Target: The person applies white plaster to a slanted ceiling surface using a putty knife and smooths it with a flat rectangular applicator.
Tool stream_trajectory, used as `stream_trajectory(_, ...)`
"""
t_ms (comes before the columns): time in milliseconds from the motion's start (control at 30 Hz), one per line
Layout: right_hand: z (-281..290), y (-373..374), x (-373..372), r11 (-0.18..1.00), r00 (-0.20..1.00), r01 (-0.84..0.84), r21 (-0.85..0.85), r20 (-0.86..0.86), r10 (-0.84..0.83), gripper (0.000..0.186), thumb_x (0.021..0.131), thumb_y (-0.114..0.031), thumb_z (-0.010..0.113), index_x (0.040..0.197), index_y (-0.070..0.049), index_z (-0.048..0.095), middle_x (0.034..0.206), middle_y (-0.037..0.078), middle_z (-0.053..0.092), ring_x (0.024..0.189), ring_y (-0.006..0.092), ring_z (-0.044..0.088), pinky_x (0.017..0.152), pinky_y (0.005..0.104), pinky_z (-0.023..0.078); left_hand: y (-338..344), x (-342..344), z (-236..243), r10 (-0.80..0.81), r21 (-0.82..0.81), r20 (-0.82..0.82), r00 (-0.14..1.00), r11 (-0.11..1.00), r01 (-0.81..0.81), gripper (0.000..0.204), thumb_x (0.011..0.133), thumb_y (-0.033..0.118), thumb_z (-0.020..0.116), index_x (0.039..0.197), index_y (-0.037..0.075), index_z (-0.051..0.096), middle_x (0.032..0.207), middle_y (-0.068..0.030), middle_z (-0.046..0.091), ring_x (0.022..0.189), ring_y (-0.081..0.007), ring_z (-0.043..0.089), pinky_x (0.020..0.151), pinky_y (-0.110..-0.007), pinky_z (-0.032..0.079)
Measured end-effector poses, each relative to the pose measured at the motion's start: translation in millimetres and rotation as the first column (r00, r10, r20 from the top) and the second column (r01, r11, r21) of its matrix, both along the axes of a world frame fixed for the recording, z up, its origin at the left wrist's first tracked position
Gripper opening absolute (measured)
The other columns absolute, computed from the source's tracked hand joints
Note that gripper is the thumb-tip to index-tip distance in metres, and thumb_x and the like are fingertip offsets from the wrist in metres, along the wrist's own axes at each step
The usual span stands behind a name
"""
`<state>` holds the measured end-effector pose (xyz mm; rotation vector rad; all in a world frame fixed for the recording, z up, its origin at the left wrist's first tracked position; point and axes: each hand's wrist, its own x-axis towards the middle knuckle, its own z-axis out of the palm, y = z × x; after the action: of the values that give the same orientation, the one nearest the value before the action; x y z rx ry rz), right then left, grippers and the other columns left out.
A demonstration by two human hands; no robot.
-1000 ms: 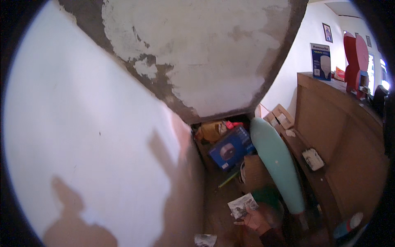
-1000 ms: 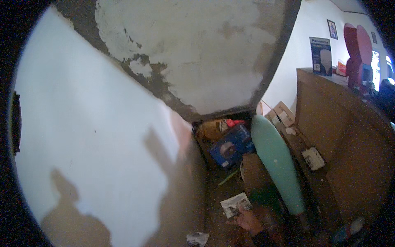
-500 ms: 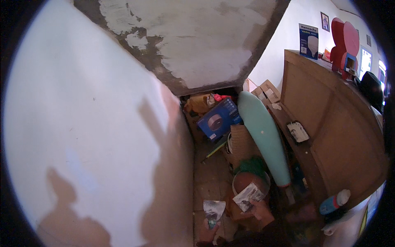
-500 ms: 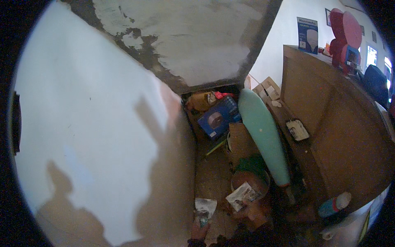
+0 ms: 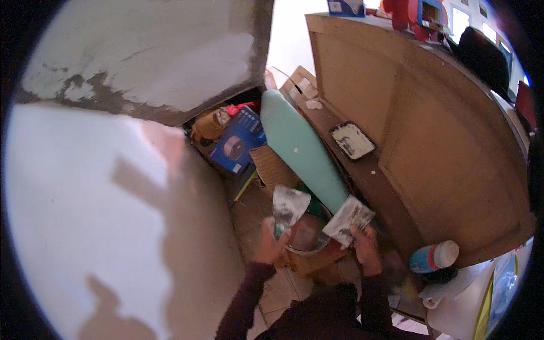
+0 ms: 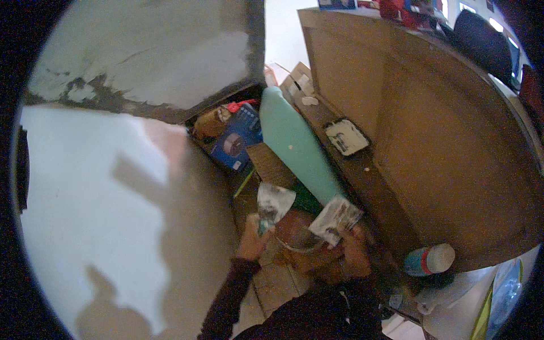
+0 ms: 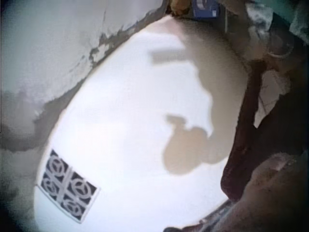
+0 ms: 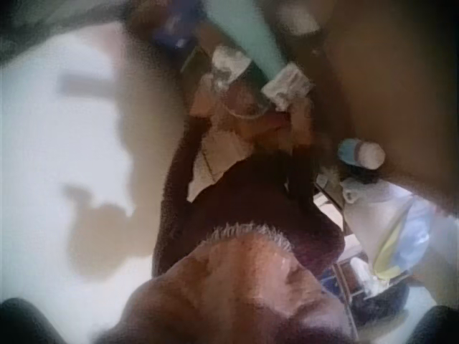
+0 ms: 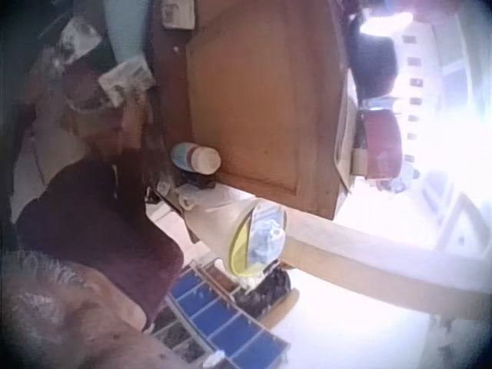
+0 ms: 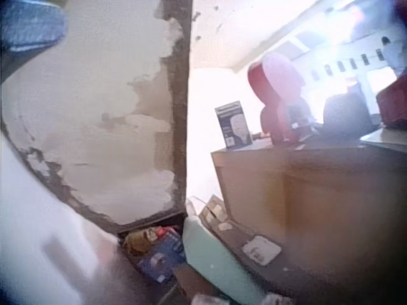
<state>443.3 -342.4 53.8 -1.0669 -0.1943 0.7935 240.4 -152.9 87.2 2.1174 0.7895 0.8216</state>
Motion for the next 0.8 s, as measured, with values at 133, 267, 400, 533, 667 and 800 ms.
stream_trajectory(133,6,10,49,0.980,0.980,0.104,0.170,0.150,-0.130,0.035,0.093,-0.013,0.060,0.126,0.000,0.055,0.117,0.008,0.062,0.105,0.0211,0.061,0.091,0.0372,0.050,57,55,71,-0.274,0.068,-0.231,0.933,0.953,0.296,0.051,0.089,0.033,0.066,0.125,0.002,0.049,0.113,-0.0223,0.062,0.106,-0.0381,0.061,0.089,-0.044,0.047)
stream_trajectory(267,10,31,83,0.954,0.988,0.104,0.279,0.082,-0.132,0.036,0.091,-0.013,0.063,0.124,0.000,0.057,0.118,0.009,0.063,0.106,0.0223,0.061,0.093,0.0368,0.049,125,129,70,-0.250,0.457,-0.317,0.915,0.805,0.378,0.055,0.087,0.042,0.066,0.125,0.004,0.051,0.105,-0.0223,0.065,0.103,-0.0405,0.062,0.085,-0.047,0.049)
stream_trajectory(400,15,44,109,0.956,0.986,0.099,0.276,0.103,-0.131,0.044,0.090,-0.011,0.063,0.131,0.000,0.051,0.123,0.009,0.061,0.108,0.0244,0.061,0.095,0.0381,0.048,124,203,126,-0.245,0.216,-0.521,0.817,0.889,0.404,0.059,0.087,0.046,0.066,0.127,0.005,0.051,0.098,-0.0229,0.066,0.097,-0.0404,0.064,0.083,-0.049,0.051)
stream_trajectory(533,-6,69,136,0.925,0.982,0.128,0.359,0.084,-0.169,0.042,0.092,-0.011,0.061,0.131,0.000,0.051,0.125,0.007,0.059,0.116,0.0217,0.056,0.102,0.0388,0.043,141,260,126,-0.383,-0.045,-0.547,0.744,0.901,0.430,0.054,0.083,0.040,0.070,0.116,-0.002,0.059,0.093,-0.0234,0.066,0.089,-0.0394,0.066,0.076,-0.048,0.052)
stream_trajectory(667,-4,79,147,0.920,0.980,0.150,0.362,0.066,-0.186,0.043,0.092,-0.009,0.060,0.133,-0.001,0.050,0.128,0.007,0.058,0.116,0.0228,0.057,0.099,0.0400,0.046,164,304,88,-0.284,0.162,-0.635,0.718,0.860,0.483,0.053,0.083,0.048,0.067,0.112,0.003,0.064,0.102,-0.0216,0.066,0.097,-0.0371,0.065,0.083,-0.047,0.052)
stream_trajectory(800,-15,80,153,0.914,0.985,0.169,0.368,-0.027,-0.172,0.041,0.090,-0.009,0.063,0.129,-0.004,0.052,0.120,0.008,0.062,0.106,0.0231,0.062,0.095,0.0399,0.049,185,334,52,-0.281,0.214,-0.633,0.721,0.832,0.512,0.043,0.085,0.042,0.067,0.111,0.007,0.068,0.078,-0.0136,0.067,0.054,-0.0240,0.063,0.057,-0.039,0.053)
